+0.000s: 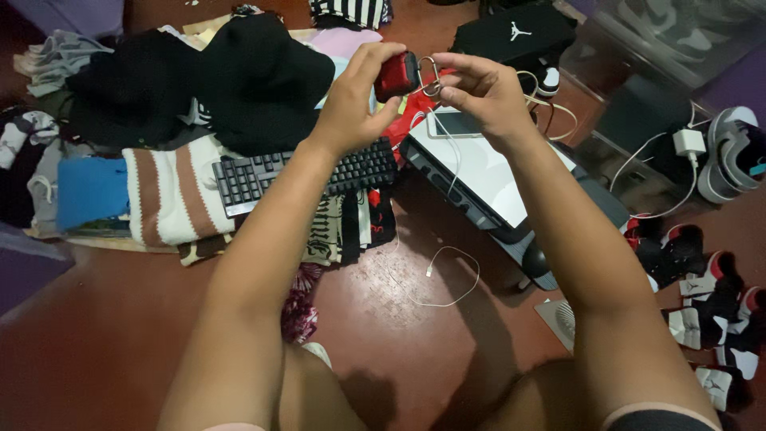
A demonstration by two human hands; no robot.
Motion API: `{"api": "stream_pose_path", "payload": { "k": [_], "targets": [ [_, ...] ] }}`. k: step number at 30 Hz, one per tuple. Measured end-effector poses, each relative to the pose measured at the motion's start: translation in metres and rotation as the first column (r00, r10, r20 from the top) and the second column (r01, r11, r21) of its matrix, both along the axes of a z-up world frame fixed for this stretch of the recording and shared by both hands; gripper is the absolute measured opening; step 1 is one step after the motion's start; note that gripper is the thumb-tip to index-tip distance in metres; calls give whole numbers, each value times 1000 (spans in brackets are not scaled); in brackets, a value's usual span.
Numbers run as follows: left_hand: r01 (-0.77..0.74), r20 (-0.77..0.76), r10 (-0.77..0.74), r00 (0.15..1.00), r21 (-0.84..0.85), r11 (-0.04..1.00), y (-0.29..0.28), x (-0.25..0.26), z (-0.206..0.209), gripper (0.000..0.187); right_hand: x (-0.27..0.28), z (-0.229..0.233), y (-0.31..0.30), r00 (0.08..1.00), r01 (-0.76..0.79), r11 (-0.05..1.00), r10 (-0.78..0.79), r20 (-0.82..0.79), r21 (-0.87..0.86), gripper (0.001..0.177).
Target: The person handles a small fan, a keyboard, and a phone by hand before placing a laptop into a black sleeve. They then pick up a black folding desk, unfold its legs, and begin untangling a long yellow cord.
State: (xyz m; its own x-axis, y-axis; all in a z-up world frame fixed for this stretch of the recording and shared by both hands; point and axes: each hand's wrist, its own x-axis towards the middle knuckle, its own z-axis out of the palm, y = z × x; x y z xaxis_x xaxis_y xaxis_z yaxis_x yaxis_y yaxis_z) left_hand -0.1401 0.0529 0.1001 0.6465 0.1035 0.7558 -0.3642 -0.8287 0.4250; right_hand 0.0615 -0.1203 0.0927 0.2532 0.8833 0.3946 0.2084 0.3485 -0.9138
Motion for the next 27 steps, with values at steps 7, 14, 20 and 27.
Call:
{"api": "stream_pose_path", "payload": {
  "k": [7,14,20,27],
  "targets": [
    [-75,11,74,997,118,990,26,-14,-8,61,-15,-20,27,1000,25,998,-25,5,-61,38],
    [-104,-262,123,957,87,991,76,-51,-52,56,-55,-87,109,994,-104,992,103,-20,-69,56],
    [-318,-345,321,882,67,946,110,-105,-98,52,-105,-149,173,980,-55,987,83,179,-152,70],
    [-447,-387,462,798,133,885,141,-136,-150,46,-151,-180,210,843,223,962,-109,527,-157,57]
  ]
}}
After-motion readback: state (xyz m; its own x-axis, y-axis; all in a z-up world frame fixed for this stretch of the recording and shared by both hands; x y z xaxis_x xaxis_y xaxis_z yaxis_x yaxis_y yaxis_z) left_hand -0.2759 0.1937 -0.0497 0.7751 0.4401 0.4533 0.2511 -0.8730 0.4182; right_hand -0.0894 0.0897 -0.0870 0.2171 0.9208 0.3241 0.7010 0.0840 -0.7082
